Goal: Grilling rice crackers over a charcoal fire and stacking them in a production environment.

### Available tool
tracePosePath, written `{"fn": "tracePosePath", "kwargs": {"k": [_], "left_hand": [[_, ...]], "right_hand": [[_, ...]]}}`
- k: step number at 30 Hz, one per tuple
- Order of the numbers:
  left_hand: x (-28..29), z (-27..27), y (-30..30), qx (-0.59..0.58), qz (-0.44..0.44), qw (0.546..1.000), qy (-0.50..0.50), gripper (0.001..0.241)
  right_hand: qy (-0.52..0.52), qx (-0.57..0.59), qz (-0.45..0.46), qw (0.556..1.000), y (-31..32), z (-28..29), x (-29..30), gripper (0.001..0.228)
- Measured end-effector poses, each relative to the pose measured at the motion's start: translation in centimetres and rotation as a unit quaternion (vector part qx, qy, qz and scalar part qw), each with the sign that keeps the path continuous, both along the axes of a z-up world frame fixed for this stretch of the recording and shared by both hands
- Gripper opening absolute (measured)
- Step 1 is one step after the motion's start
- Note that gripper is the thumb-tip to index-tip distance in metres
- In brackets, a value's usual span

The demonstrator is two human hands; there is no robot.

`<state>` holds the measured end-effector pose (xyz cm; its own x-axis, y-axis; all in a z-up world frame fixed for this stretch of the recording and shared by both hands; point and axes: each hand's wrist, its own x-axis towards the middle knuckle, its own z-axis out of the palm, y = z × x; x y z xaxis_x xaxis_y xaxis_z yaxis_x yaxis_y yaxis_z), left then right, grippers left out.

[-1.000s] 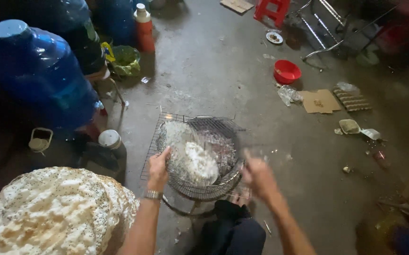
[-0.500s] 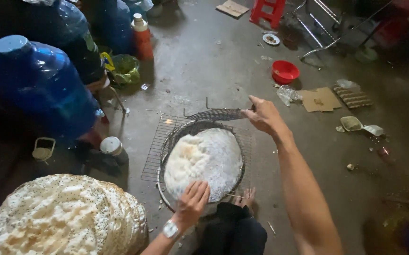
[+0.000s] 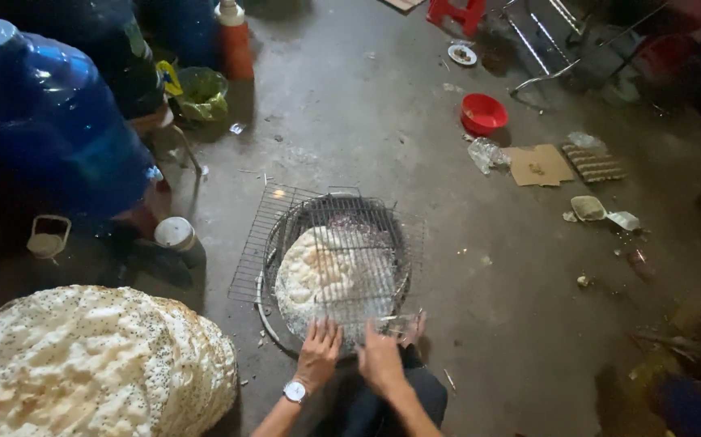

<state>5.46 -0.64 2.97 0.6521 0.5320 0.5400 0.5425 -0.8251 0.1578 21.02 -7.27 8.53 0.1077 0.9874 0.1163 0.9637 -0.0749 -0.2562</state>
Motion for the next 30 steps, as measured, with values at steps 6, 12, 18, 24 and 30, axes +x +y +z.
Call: {"fn": "tracePosePath", "kwargs": {"k": [6, 12, 18, 24, 30], "left_hand": [[-0.1, 0.7, -1.9, -0.008, 0.027, 1.000, 0.000, 0.029], [-2.1, 0.0, -4.8, -0.040, 0.007, 0.999, 0.025, 0.049], [-5.2, -2.6, -8.0, -0.066, 0.020, 0.997, 0.022, 0.051], [-7.0, -5.3, -9.2, -0.108, 0.049, 0.992, 0.029, 0.058], [-7.5, -6.2, -8.7, -0.088, 0.075, 0.992, 0.049, 0.064]], "right_hand": [[0.050, -0.012, 0.071, 0.996, -1.0, -5.4, -2.3, 0.064], [0.006, -0.026, 0.065, 0.998, -1.3, -6.0, -2.6, 0.060], [-0.021, -0.036, 0.052, 0.998, -1.3, -7.6, -2.9, 0.063], [-0.017, -0.059, 0.037, 0.997, -1.2, -7.4, -3.2, 0.067], [-0.038, -0.071, 0.037, 0.996, -1.1, -8.1, -3.2, 0.070]]}}
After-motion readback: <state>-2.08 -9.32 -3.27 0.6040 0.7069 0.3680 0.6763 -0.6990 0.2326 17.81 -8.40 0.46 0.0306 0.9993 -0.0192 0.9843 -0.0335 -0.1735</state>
